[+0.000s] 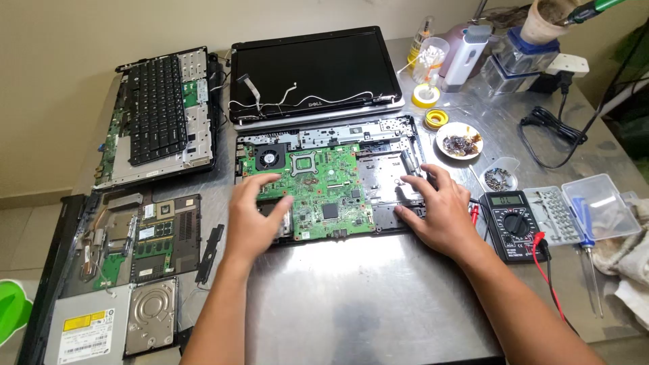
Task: The person works on a disassembled laptop on a metal workbench, holding the exposed motherboard and chassis while using a multimeter and screwdriver. They reposition the motherboard in the chassis, adjust the multimeter, then use a screwdriver to pick up small screws from a dish and work on the board.
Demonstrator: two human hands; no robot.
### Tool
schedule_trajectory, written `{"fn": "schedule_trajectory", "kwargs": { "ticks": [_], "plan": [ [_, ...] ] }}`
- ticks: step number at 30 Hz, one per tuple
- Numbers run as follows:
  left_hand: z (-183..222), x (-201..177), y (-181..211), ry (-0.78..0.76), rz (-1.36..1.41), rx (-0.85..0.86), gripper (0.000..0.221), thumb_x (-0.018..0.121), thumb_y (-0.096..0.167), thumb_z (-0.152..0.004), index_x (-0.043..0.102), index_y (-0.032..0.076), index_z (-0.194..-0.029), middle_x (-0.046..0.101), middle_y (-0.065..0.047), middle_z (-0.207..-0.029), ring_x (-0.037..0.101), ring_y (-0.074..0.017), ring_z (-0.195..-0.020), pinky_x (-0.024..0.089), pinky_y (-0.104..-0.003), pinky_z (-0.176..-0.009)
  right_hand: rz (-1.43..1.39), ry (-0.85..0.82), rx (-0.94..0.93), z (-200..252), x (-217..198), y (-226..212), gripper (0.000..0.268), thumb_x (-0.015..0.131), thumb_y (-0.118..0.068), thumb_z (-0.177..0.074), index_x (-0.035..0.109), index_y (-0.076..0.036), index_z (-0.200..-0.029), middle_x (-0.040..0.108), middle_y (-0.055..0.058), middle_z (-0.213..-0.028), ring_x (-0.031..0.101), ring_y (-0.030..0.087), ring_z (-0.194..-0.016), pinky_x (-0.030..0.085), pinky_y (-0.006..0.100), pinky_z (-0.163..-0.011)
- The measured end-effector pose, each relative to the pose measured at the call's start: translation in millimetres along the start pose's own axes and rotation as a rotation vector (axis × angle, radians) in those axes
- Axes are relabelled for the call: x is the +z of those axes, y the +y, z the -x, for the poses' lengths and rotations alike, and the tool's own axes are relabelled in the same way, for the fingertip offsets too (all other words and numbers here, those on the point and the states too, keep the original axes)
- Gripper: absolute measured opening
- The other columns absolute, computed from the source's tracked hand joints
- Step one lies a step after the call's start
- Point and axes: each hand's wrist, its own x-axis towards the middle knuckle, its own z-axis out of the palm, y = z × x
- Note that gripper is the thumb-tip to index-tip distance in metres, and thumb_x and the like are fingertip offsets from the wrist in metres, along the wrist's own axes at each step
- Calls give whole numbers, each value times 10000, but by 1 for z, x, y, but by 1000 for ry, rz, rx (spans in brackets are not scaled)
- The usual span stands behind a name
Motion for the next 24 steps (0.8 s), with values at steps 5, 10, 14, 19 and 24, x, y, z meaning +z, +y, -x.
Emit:
{"fn": "schedule_trajectory", "kwargs": {
  "ticks": [5, 10, 14, 19, 24],
  "plan": [
    [-5, -8, -26, 136, -89, 17, 549, 782, 246, -884, 578, 43, -1352, 534, -205, -1396, 486, -412, -1327, 336, -562, -1135, -5, -8, 9, -9, -6, 5, 626, 793, -393, -814, 605, -283, -1401, 437, 139, -1509, 567, 415, -1303, 348, 619, -1065],
    [-7, -14, -26, 84, -13, -67, 641, 779, 241, -885, 497, -2, -1408, 414, -295, -1489, 413, -491, -1404, 294, -613, -1169, 100, 20, 21, -22, -13, 13, 639, 761, -394, -853, 568, -284, -1452, 494, 127, -1443, 596, 378, -1254, 370, 593, -1028],
    [-7, -21, -29, 32, 190, -85, 728, 771, 321, -874, 436, 35, -1454, 418, -308, -1511, 307, -516, -1471, 205, -646, -1204, 188, 8, -31, -26, -3, 19, 546, 727, -394, -895, 612, -267, -1413, 663, 79, -1243, 617, 318, -1218, 371, 523, -975],
    [-7, -31, -17, 49, 461, -108, 718, 680, 348, -918, 365, 41, -1486, 384, -330, -1536, 214, -563, -1483, 117, -734, -1180, 235, 49, -14, -33, 14, 20, 580, 784, -348, -846, 614, -285, -1397, 664, 92, -1115, 583, 352, -1157, 377, 529, -946],
    [-6, -37, -29, 122, 764, -225, 646, 556, 381, -993, 314, 117, -1532, 356, -268, -1587, 149, -630, -1468, 54, -762, -1149, 86, 155, 26, -34, 17, 10, 578, 791, -260, -862, 585, -271, -1402, 520, 134, -1164, 482, 392, -1154, 376, 511, -921]
  ]
}}
